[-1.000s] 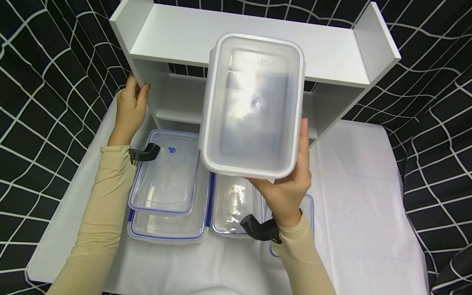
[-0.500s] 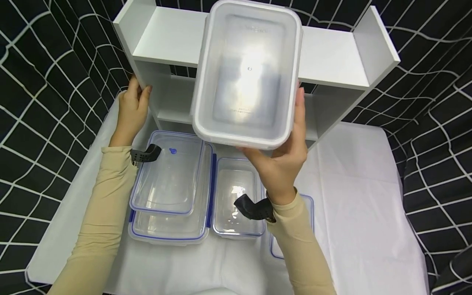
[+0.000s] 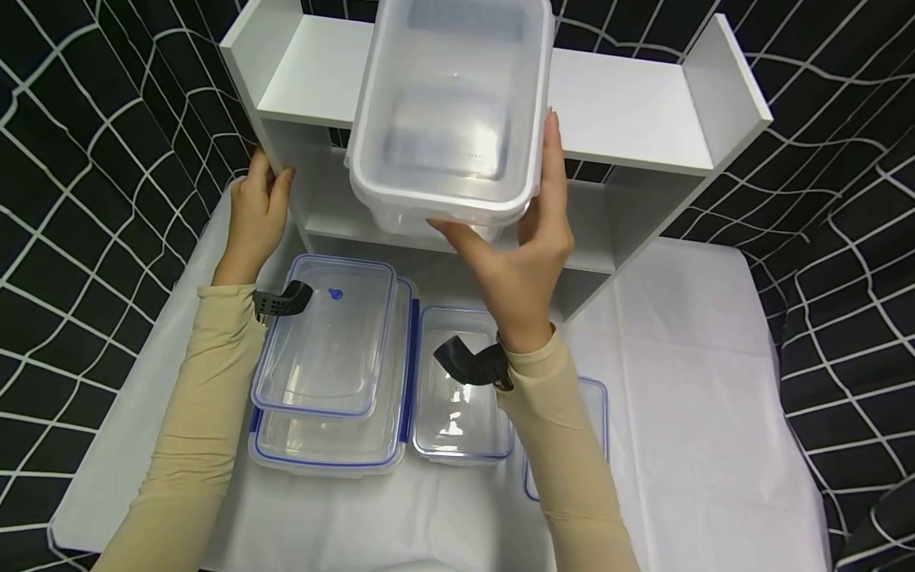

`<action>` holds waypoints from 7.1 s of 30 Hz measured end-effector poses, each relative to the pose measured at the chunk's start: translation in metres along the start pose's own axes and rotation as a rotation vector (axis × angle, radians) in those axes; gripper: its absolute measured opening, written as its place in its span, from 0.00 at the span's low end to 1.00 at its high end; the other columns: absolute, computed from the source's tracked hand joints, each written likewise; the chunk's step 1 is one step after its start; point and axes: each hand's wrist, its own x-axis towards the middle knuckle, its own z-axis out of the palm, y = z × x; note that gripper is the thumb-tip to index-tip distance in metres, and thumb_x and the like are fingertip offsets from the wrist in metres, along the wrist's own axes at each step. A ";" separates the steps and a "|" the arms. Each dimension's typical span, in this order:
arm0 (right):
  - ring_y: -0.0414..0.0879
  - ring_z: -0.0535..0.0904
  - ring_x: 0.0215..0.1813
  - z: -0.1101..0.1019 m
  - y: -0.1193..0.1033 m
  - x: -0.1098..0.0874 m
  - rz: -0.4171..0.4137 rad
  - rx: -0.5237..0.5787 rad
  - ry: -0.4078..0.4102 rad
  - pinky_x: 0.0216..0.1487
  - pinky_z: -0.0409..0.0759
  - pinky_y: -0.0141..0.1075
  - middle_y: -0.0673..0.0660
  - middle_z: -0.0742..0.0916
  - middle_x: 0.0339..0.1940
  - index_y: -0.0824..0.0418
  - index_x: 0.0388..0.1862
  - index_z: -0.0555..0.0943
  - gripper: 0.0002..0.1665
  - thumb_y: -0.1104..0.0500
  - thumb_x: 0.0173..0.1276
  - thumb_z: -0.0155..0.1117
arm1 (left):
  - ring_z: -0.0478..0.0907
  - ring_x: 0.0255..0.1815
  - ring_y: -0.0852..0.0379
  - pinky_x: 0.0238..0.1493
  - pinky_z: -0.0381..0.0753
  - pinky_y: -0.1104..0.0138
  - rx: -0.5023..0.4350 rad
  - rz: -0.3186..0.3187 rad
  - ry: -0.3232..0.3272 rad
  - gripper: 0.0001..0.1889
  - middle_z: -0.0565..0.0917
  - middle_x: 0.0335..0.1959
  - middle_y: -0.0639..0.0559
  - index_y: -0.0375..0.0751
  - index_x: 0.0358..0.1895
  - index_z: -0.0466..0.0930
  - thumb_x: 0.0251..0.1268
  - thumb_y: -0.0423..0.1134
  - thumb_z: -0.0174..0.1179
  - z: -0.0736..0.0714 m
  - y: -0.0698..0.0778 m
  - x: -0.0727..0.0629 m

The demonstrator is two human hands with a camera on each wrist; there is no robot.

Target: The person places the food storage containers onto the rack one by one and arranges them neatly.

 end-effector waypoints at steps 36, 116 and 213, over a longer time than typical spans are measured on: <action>0.57 0.79 0.53 0.003 0.003 0.014 0.109 0.071 0.007 0.58 0.73 0.45 0.67 0.84 0.48 0.76 0.51 0.78 0.23 0.77 0.53 0.66 | 0.75 0.55 0.41 0.52 0.76 0.53 0.000 0.020 0.012 0.22 0.75 0.55 0.29 0.27 0.67 0.60 0.73 0.31 0.47 0.001 0.001 -0.001; 0.53 0.81 0.51 0.010 0.017 0.016 0.165 -0.008 -0.096 0.56 0.75 0.42 0.63 0.85 0.48 0.74 0.48 0.81 0.20 0.76 0.54 0.67 | 0.78 0.51 0.40 0.50 0.77 0.52 0.021 0.027 0.019 0.23 0.76 0.55 0.31 0.29 0.67 0.60 0.72 0.33 0.48 -0.002 0.001 0.000; 0.57 0.54 0.73 0.009 0.025 -0.229 0.380 -0.407 -0.482 0.70 0.56 0.43 0.67 0.57 0.73 0.71 0.74 0.47 0.68 0.61 0.41 0.81 | 0.77 0.54 0.43 0.52 0.77 0.55 0.003 0.019 0.010 0.22 0.76 0.56 0.32 0.30 0.67 0.60 0.73 0.32 0.47 0.001 -0.002 -0.003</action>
